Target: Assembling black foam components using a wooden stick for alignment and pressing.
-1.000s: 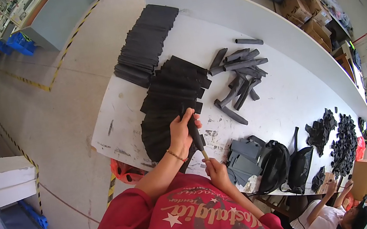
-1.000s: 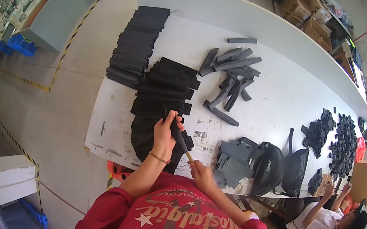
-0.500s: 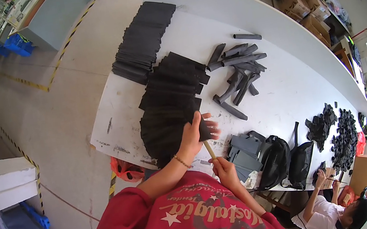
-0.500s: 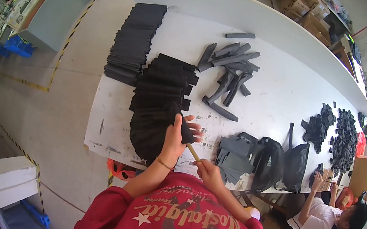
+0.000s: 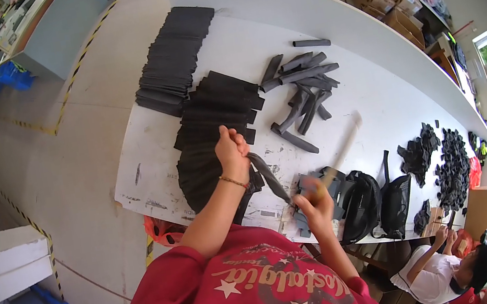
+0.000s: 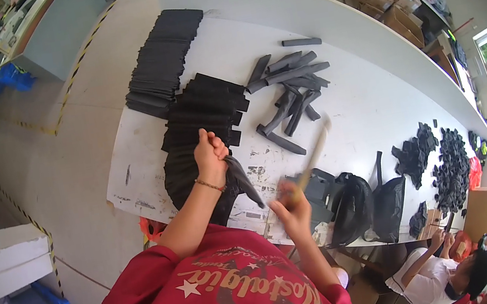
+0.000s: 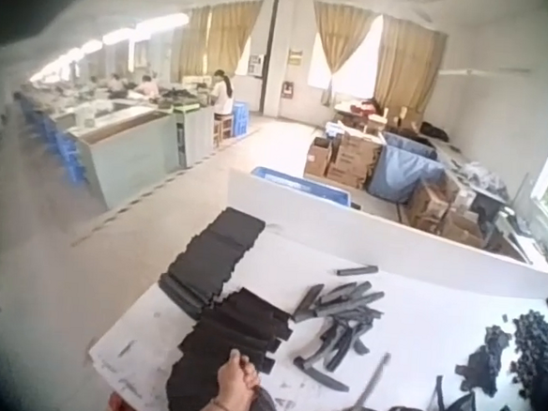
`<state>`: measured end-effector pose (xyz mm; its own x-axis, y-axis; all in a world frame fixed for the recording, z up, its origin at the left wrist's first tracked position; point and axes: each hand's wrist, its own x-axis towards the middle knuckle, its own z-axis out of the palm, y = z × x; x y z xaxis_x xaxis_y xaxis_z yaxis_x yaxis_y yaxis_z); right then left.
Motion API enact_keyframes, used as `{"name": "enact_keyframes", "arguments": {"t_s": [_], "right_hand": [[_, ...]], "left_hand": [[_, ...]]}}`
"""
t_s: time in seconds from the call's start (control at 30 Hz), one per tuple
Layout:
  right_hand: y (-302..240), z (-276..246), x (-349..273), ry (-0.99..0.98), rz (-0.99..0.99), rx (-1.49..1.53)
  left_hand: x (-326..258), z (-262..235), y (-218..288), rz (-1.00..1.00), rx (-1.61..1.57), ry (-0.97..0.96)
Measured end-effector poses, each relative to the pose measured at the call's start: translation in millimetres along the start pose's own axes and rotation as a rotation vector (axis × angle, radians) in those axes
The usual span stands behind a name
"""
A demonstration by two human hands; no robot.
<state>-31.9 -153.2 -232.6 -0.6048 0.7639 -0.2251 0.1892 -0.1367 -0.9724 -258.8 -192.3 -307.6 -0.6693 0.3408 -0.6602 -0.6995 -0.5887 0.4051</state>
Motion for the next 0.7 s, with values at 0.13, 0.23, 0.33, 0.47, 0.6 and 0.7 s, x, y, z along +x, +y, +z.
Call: {"name": "enact_keyframes", "arguments": {"t_s": [0.13, 0.23, 0.33, 0.47, 0.6, 0.7], "right_hand": [[9, 25, 49, -0.127, -0.019, 0.078], [3, 27, 45, -0.214, -0.021, 0.121], [-16, 40, 35, -0.195, -0.195, 0.042], [-13, 37, 57, 0.005, -0.083, 0.160], [-17, 33, 78, 0.112, -0.073, 0.213], [-3, 27, 93, 0.149, -0.091, 0.112]], "left_hand": [[-13, 4, -13, -0.080, -0.001, 0.129], [-1, 3, -5, -0.086, -0.053, 0.171], [13, -14, -8, -0.097, 0.012, 0.118], [-39, 19, -12, -0.137, 0.422, -0.257], [-64, -12, -23, -0.229, 0.922, -0.921], [-78, -31, -41, -0.318, 0.863, -0.850]]}}
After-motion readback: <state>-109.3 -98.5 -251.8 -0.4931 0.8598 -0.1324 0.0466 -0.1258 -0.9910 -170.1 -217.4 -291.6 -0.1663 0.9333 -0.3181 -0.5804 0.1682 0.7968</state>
